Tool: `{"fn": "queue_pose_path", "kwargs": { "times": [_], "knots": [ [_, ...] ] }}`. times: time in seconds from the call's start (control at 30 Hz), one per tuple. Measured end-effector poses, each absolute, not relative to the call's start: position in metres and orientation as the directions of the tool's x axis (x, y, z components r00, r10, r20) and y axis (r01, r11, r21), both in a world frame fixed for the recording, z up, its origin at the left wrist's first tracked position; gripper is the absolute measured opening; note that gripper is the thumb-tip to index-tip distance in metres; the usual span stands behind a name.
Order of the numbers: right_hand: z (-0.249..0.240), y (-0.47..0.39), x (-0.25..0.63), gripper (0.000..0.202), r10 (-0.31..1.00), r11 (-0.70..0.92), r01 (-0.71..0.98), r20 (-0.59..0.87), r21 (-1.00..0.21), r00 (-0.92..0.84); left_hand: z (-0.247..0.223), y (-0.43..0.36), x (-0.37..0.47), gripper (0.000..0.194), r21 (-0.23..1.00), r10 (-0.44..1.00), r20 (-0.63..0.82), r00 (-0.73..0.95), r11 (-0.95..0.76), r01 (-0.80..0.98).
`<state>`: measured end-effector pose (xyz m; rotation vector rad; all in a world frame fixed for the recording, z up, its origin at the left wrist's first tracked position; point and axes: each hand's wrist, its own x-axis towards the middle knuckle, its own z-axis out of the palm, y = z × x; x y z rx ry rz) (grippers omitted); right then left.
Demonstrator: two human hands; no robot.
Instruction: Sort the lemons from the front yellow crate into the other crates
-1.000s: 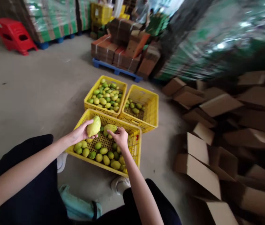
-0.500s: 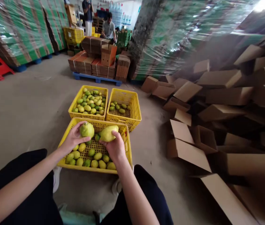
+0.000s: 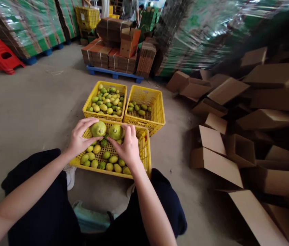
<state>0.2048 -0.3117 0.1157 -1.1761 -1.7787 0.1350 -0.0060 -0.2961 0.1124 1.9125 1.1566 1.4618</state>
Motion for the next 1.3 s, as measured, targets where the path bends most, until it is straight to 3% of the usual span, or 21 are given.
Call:
{"fn": "queue_pose_path", "kwargs": {
  "times": [0.13, 0.27, 0.47, 0.6, 0.7, 0.8, 0.87, 0.93, 1.1, 1.2, 1.3],
  "knots": [
    [0.116, -0.310, 0.198, 0.045, 0.735, 0.573, 0.619, 0.671, -0.538, -0.097, 0.118, -0.300, -0.012, 0.040, 0.705, 0.790, 0.604, 0.107, -0.592, 0.391],
    [0.114, -0.311, 0.192, 0.045, 0.718, 0.584, 0.594, 0.693, -0.553, -0.060, 0.120, -0.303, -0.014, 0.041, 0.689, 0.780, 0.612, 0.134, -0.608, 0.394],
    [0.111, -0.316, 0.187, 0.048, 0.669, 0.610, 0.598, 0.742, -0.520, -0.037, 0.114, -0.306, -0.017, 0.042, 0.558, 0.695, 0.698, 0.173, -0.679, 0.478],
    [0.118, -0.318, 0.189, 0.046, 0.677, 0.637, 0.532, 0.735, -0.559, -0.039, 0.111, -0.306, -0.018, 0.040, 0.612, 0.713, 0.692, 0.113, -0.662, 0.432],
    [0.126, -0.318, 0.191, 0.040, 0.837, 0.522, 0.331, 0.546, -0.786, -0.022, 0.116, -0.302, -0.019, 0.050, 0.813, 0.856, 0.509, 0.090, -0.513, 0.277],
    [0.128, -0.315, 0.190, 0.038, 0.985, 0.164, -0.041, 0.166, -0.986, -0.045, 0.117, -0.298, -0.017, 0.057, 0.991, 0.976, 0.107, 0.189, -0.088, -0.103],
    [0.123, -0.311, 0.187, 0.039, 0.994, -0.090, -0.256, -0.071, -0.962, -0.084, 0.113, -0.296, -0.015, 0.053, 0.926, 0.950, -0.142, 0.277, 0.227, -0.302],
    [0.118, -0.306, 0.186, 0.043, 0.969, -0.245, -0.381, -0.214, -0.891, -0.123, 0.108, -0.294, -0.012, 0.043, 0.817, 0.899, -0.301, 0.317, 0.415, -0.402],
    [0.111, -0.297, 0.186, 0.034, 0.916, -0.400, -0.482, -0.352, -0.780, -0.192, 0.100, -0.289, -0.010, 0.020, 0.670, 0.849, -0.446, 0.284, 0.527, -0.523],
    [0.110, -0.296, 0.184, 0.029, 0.931, -0.363, -0.493, -0.334, -0.791, -0.149, 0.102, -0.285, -0.010, 0.017, 0.658, 0.860, -0.448, 0.243, 0.501, -0.562],
    [0.104, -0.298, 0.177, 0.045, 0.953, -0.301, -0.481, -0.281, -0.824, -0.115, 0.103, -0.281, -0.004, 0.018, 0.659, 0.874, -0.433, 0.220, 0.474, -0.584]
  ]
}}
